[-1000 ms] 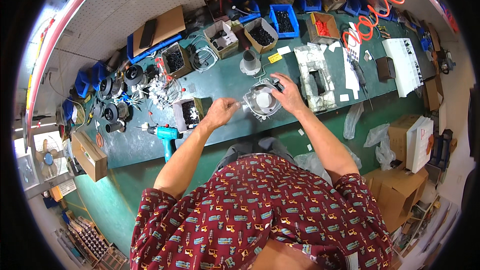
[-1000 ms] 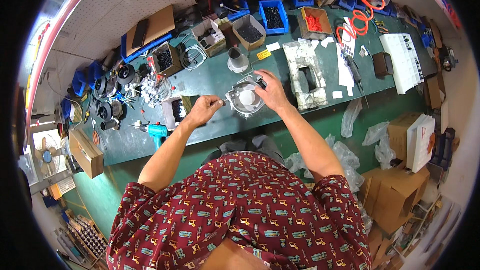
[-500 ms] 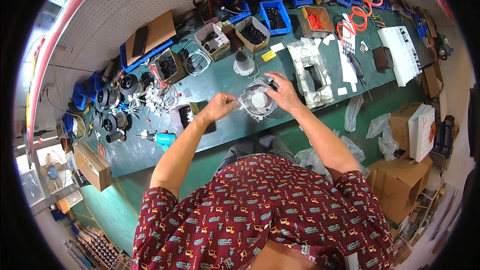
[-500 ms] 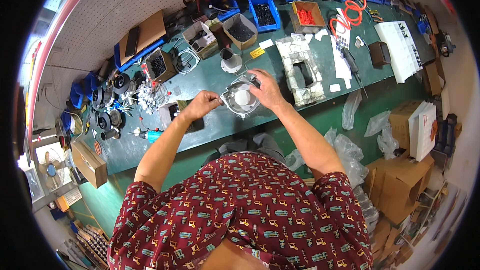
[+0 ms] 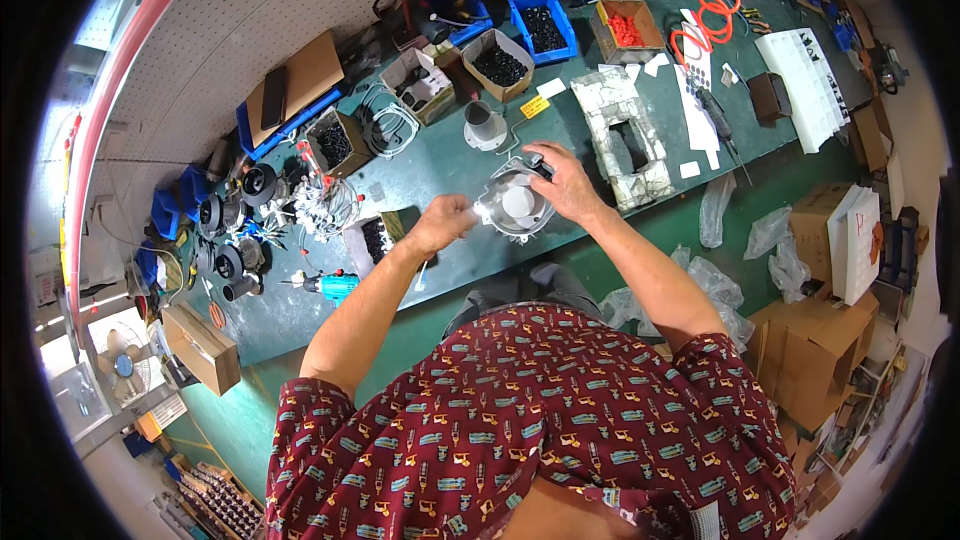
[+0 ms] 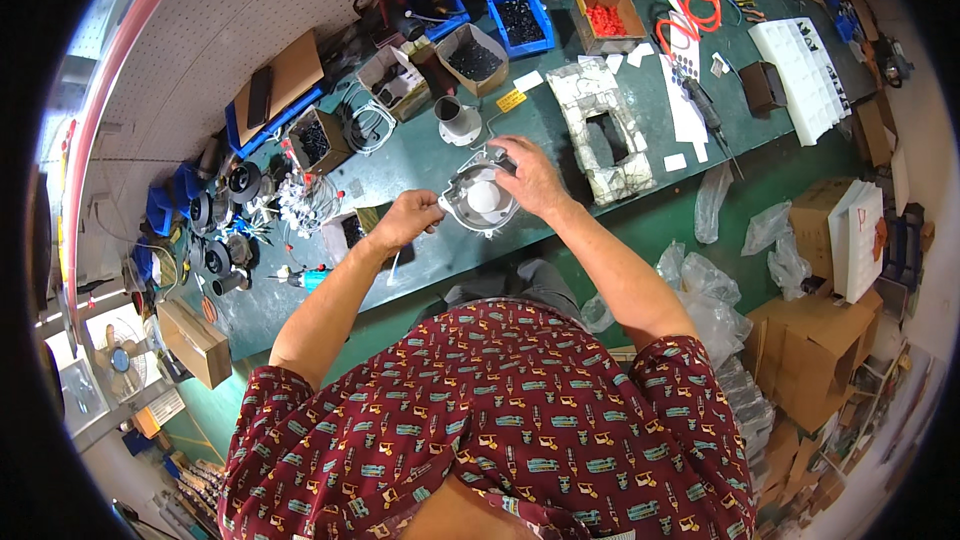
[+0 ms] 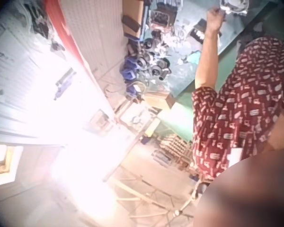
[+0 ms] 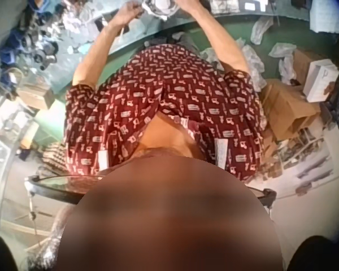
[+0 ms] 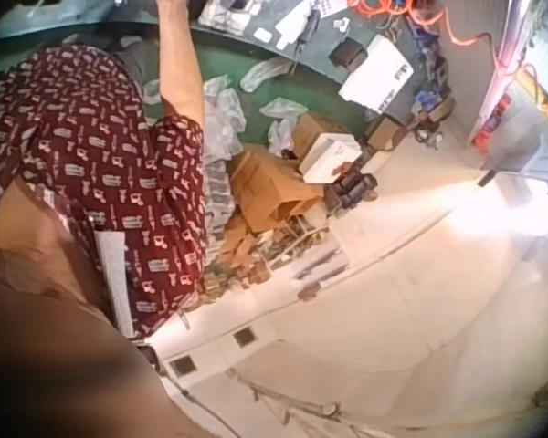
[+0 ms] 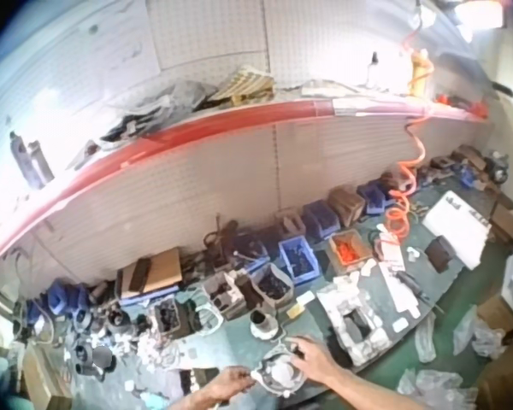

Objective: The person assembles a cylindrical electronic component on a workbench. They use a cordless drill to fasten parts, a pneumatic tool to clean the assembly, and a wrench to tighten fittings. The person handles wires and small parts throughout the process.

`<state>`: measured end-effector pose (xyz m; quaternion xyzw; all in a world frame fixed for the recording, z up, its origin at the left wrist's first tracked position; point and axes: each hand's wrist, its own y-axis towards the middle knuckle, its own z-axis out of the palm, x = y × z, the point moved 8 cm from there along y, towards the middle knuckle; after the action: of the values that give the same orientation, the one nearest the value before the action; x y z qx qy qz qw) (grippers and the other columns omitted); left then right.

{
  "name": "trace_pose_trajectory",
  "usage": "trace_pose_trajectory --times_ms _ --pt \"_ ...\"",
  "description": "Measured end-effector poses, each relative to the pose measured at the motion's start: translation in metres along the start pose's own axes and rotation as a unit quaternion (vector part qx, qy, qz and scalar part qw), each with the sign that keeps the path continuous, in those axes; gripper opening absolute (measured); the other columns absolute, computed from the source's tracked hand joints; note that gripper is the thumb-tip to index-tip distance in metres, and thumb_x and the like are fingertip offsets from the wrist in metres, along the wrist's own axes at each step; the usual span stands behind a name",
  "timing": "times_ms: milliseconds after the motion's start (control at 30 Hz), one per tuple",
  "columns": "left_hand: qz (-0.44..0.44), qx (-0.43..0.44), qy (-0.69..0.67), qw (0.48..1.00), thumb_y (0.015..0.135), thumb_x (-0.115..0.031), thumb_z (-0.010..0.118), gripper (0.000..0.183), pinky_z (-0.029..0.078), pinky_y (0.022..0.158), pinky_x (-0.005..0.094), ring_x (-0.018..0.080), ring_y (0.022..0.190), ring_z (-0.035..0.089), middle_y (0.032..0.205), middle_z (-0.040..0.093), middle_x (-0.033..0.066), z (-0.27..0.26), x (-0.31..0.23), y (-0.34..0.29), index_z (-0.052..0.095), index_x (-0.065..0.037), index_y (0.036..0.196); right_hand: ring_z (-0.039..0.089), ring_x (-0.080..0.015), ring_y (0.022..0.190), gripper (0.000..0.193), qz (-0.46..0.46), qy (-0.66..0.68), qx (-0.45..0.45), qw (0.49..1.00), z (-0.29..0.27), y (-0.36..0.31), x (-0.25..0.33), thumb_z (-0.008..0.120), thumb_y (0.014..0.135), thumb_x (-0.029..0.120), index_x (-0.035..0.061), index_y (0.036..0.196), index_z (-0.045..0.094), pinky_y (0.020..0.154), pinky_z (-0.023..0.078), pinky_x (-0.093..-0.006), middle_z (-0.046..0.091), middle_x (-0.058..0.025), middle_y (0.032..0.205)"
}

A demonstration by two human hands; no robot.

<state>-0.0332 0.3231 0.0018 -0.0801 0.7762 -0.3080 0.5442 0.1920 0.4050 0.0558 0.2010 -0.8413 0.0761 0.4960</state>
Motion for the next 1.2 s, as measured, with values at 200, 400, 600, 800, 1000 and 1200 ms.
trace_pose_trajectory --times_ms 200,400,600,800,1000,1200 --pt "0.232 -0.226 0.318 0.891 0.092 -0.014 0.073 0.017 0.052 0.068 0.0347 0.0158 0.073 0.062 0.079 0.068 0.0106 0.006 -0.043 -0.03 0.069 0.002 0.094 0.057 -0.0365 0.127 0.046 0.0 -0.001 -0.011 1.0 -0.001 -0.002 -0.002 0.073 0.084 0.009 0.0046 0.13 0.065 0.11 0.046 -0.0413 0.063 -0.0177 0.132" --pt "-0.047 -0.011 -0.195 0.98 0.101 -0.011 0.066 0.012 0.057 0.07 0.0302 0.0143 0.083 0.068 0.092 0.073 0.0057 0.006 0.015 -0.007 0.069 0.001 0.1 0.059 -0.0358 0.126 0.046 -0.008 0.0 0.002 1.0 0.001 0.0 0.001 0.072 0.086 0.006 0.0029 0.131 0.064 0.11 0.046 -0.0407 0.062 -0.0194 0.133" --pt "-0.071 0.16 -0.136 0.975 0.099 -0.022 0.071 0.021 0.05 0.072 0.0267 0.0124 0.078 0.062 0.085 0.069 0.0048 0.002 0.007 0.007 0.069 -0.001 0.098 0.059 -0.0359 0.124 0.046 -0.013 -0.005 0.009 1.0 0.002 0.002 0.001 0.072 0.085 0.007 0.0036 0.13 0.064 0.109 0.047 -0.0408 0.063 -0.0184 0.132" --pt "-0.086 0.175 -0.073 0.978 0.092 -0.035 0.079 0.034 0.039 0.062 0.0266 0.0106 0.07 0.051 0.078 0.062 0.0012 0.005 0.002 0.017 0.071 -0.001 0.09 0.059 -0.0361 0.124 0.045 -0.008 0.016 0.008 1.0 0.003 0.003 0.0 0.072 0.084 0.008 0.0047 0.129 0.065 0.108 0.047 -0.0411 0.064 -0.0174 0.13" --pt "-0.042 0.062 0.017 0.997 0.087 -0.016 0.079 0.02 0.044 0.061 0.0272 0.009 0.066 0.052 0.073 0.061 -0.0002 -0.006 0.004 0.015 0.066 -0.003 0.079 0.061 -0.0363 0.123 0.045 -0.024 -0.006 -0.002 1.0 0.004 0.001 0.001 0.072 0.084 0.007 0.0027 0.128 0.064 0.109 0.047 -0.0408 0.064 -0.0188 0.129" --pt "0.173 -0.165 0.284 0.929 0.084 -0.013 0.078 0.017 0.046 0.063 0.0303 0.0096 0.067 0.054 0.07 0.062 0.0018 -0.002 -0.034 -0.013 0.07 0.001 0.087 0.06 -0.0362 0.122 0.046 -0.013 -0.005 -0.014 1.0 0.003 -0.001 -0.003 0.071 0.084 0.006 0.0049 0.129 0.064 0.106 0.048 -0.0405 0.064 -0.0182 0.128"
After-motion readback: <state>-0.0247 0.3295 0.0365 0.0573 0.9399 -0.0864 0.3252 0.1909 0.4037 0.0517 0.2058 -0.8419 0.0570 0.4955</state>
